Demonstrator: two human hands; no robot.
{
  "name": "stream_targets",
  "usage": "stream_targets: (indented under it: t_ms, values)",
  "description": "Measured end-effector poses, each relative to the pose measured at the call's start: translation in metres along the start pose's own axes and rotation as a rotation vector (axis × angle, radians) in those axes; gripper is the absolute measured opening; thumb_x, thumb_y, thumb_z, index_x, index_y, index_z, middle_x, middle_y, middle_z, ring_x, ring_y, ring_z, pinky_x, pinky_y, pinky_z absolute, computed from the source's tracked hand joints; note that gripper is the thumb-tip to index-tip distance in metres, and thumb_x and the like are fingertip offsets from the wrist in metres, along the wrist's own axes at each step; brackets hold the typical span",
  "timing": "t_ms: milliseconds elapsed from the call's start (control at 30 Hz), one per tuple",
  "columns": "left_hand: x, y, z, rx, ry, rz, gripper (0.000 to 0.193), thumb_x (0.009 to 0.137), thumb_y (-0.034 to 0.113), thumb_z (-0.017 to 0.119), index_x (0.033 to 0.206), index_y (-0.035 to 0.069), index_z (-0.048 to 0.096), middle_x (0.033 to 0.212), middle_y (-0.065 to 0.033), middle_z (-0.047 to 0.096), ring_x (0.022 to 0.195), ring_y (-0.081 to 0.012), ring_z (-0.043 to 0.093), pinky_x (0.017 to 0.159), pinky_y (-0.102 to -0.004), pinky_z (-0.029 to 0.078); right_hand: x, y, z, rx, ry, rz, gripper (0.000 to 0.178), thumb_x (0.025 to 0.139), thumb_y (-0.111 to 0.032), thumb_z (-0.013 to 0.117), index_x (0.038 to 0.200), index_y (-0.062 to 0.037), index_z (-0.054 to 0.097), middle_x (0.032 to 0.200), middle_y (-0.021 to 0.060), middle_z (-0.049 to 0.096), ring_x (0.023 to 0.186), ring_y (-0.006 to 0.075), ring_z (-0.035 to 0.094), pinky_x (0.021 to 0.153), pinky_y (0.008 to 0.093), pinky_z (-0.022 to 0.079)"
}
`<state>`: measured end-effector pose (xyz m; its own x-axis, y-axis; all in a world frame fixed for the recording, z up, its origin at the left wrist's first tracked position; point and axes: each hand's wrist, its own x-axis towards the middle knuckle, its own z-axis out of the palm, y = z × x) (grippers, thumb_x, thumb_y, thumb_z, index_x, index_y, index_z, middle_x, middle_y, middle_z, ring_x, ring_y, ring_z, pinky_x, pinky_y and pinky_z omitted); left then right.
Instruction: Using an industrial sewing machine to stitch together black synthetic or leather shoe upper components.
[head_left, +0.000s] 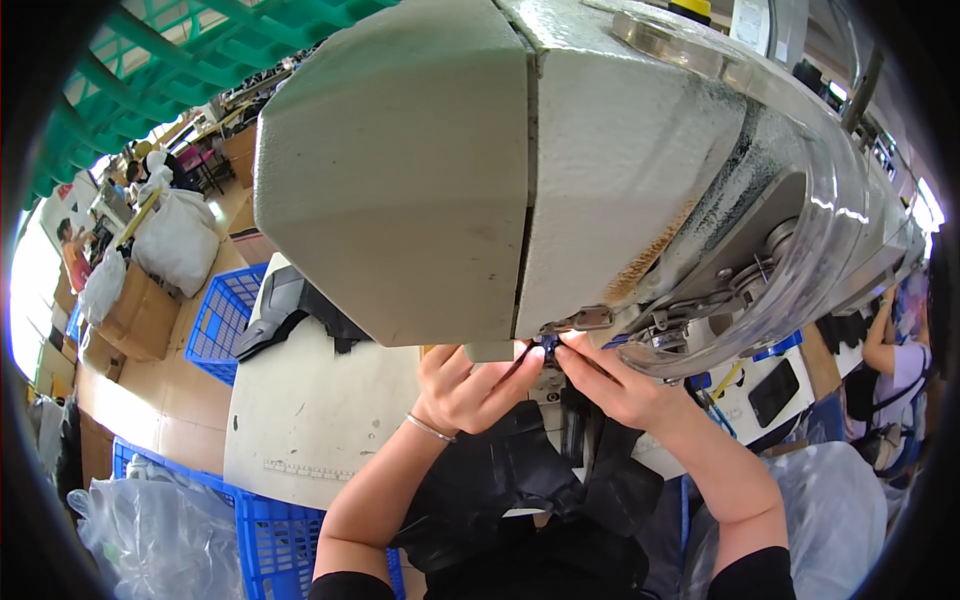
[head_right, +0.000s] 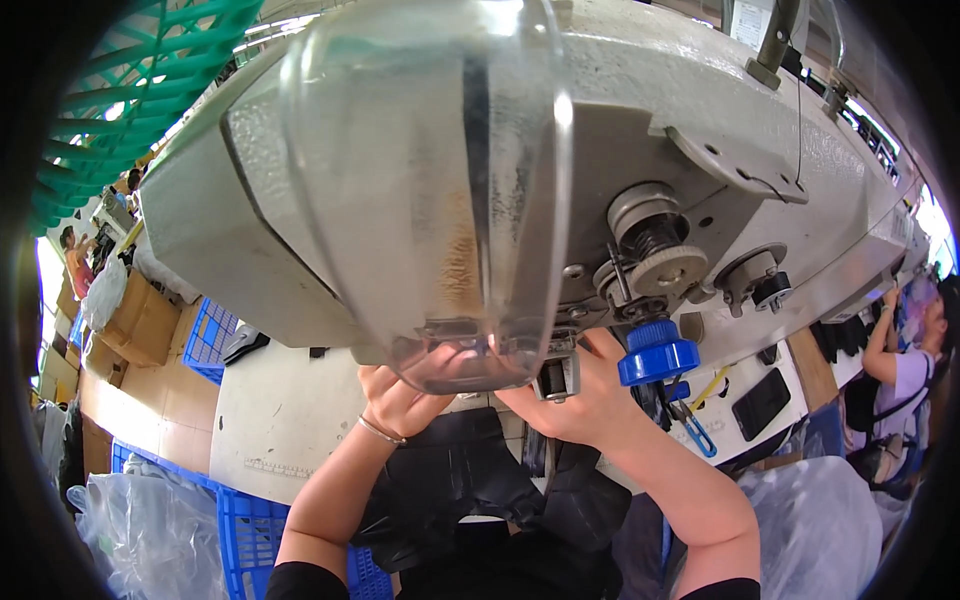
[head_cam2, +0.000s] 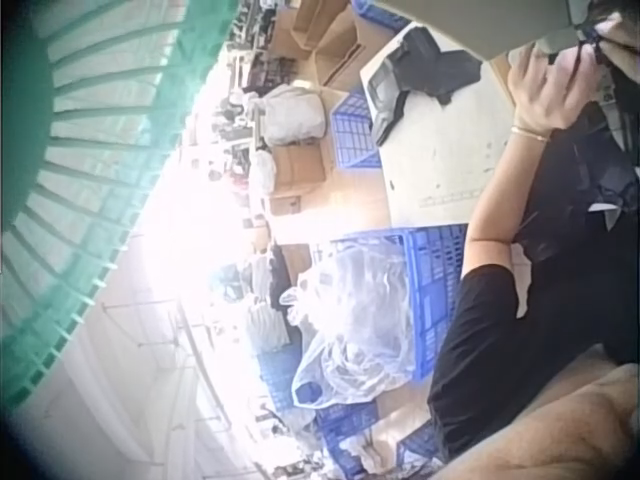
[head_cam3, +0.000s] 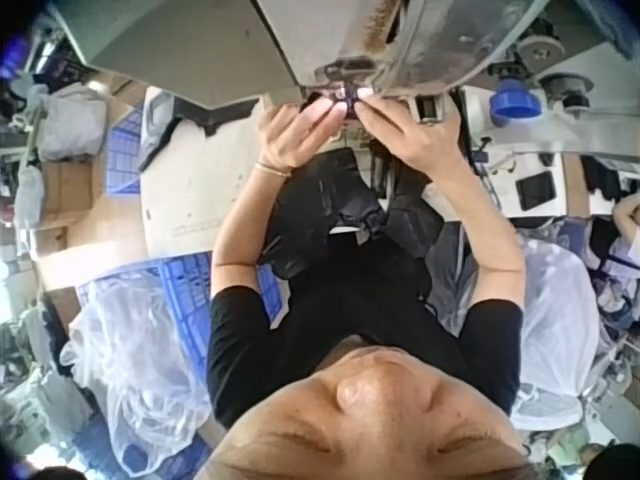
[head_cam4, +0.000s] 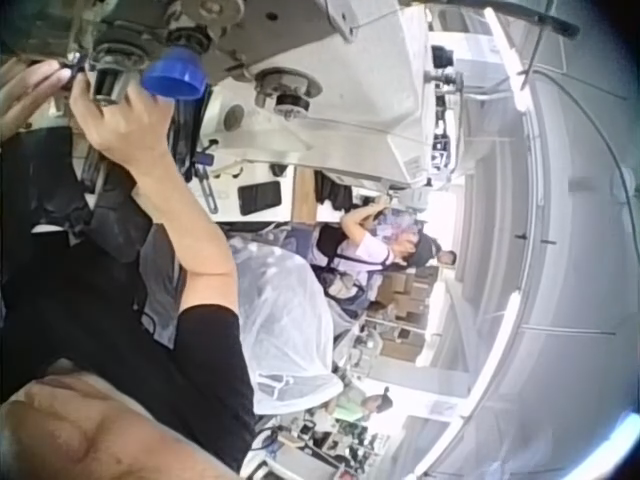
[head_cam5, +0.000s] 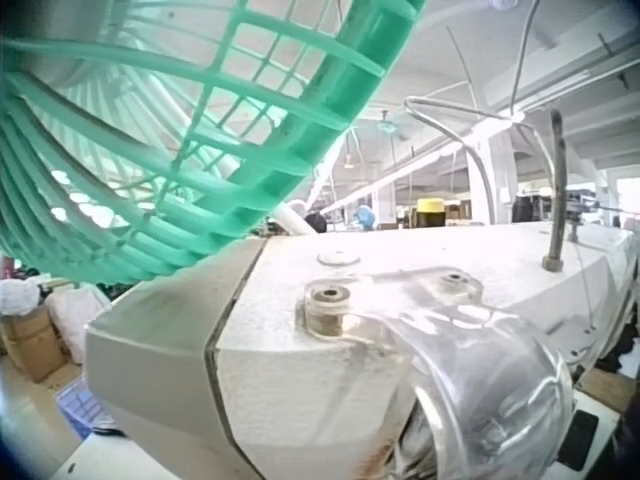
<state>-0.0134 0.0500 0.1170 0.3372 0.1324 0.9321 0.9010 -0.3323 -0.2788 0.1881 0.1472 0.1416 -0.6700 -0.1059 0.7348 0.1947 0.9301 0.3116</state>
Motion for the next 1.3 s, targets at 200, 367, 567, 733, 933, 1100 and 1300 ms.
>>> stream_targets:
  t_ms: [200, 367, 567, 733, 933, 1100, 1300]
  values:
    - [-0.002, 0.000, -0.001, -0.010, -0.017, -0.052, 0.024, 0.064, 0.004, 0.077, 0.086, 0.012, 0.075, 0.080, 0.0024, 0.064, 0.074, -0.0161, 0.063, 0.063, -0.0306, 0.051, 0.011, 0.001, -0.014, -0.033, -0.012, -0.070, 0.026, 0.072, -0.016, 0.078, 0.097, -0.0083, 0.073, 0.095, 0.0009, 0.070, 0.077, 0.0163, 0.065, 0.062, 0.0299, 0.042]
    - [-0.005, -0.004, 0.002, -0.044, 0.001, -0.037, 0.024, 0.064, 0.006, 0.079, 0.088, 0.012, 0.076, 0.079, 0.0025, 0.064, 0.072, -0.0145, 0.062, 0.063, -0.0293, 0.051, 0.009, 0.000, -0.008, -0.004, 0.034, -0.061, 0.025, 0.072, -0.014, 0.077, 0.095, -0.0070, 0.072, 0.091, 0.0020, 0.069, 0.073, 0.0176, 0.065, 0.062, 0.0291, 0.046]
    - [-0.006, -0.007, 0.002, -0.051, -0.044, -0.026, 0.025, 0.065, 0.006, 0.078, 0.089, 0.011, 0.075, 0.081, 0.0016, 0.067, 0.072, -0.0147, 0.063, 0.063, -0.0293, 0.051, -0.008, 0.006, 0.013, 0.002, 0.048, -0.043, 0.031, 0.069, -0.014, 0.080, 0.098, -0.0061, 0.071, 0.091, 0.0034, 0.069, 0.072, 0.0202, 0.065, 0.059, 0.0293, 0.048]
    - [-0.019, -0.009, 0.006, -0.129, -0.044, -0.106, 0.023, 0.064, 0.003, 0.074, 0.087, 0.008, 0.073, 0.084, -0.0016, 0.071, 0.074, -0.0171, 0.065, 0.064, -0.0304, 0.052, -0.015, 0.011, 0.023, 0.045, 0.033, -0.018, 0.030, 0.066, -0.014, 0.081, 0.094, -0.0073, 0.072, 0.092, 0.0038, 0.071, 0.074, 0.0213, 0.066, 0.062, 0.0301, 0.051]
    - [-0.019, -0.003, 0.011, -0.177, -0.015, -0.249, 0.024, 0.063, -0.005, 0.071, 0.083, 0.008, 0.074, 0.083, -0.0045, 0.073, 0.072, -0.0188, 0.068, 0.066, -0.0305, 0.053, -0.023, 0.013, 0.035, 0.159, 0.109, 0.071, 0.026, 0.067, -0.015, 0.081, 0.091, -0.0086, 0.071, 0.092, 0.0037, 0.071, 0.076, 0.0211, 0.068, 0.063, 0.0294, 0.052]
    - [-0.026, -0.003, 0.018, -0.172, 0.013, -0.331, 0.031, 0.060, -0.014, 0.070, 0.081, 0.009, 0.074, 0.083, -0.0059, 0.075, 0.069, -0.0186, 0.069, 0.066, -0.0280, 0.052, -0.019, 0.016, 0.039, 0.142, 0.139, 0.088, 0.024, 0.069, -0.014, 0.081, 0.090, -0.0078, 0.071, 0.089, 0.0030, 0.071, 0.073, 0.0203, 0.068, 0.061, 0.0291, 0.052]
    - [-0.033, -0.005, 0.015, -0.151, 0.001, -0.325, 0.026, 0.062, -0.009, 0.075, 0.081, 0.007, 0.071, 0.083, -0.0067, 0.075, 0.071, -0.0196, 0.069, 0.067, -0.0288, 0.051, -0.014, 0.016, 0.039, 0.147, 0.155, 0.098, 0.026, 0.071, -0.014, 0.081, 0.095, -0.0088, 0.073, 0.087, 0.0012, 0.072, 0.072, 0.0189, 0.069, 0.061, 0.0286, 0.052]
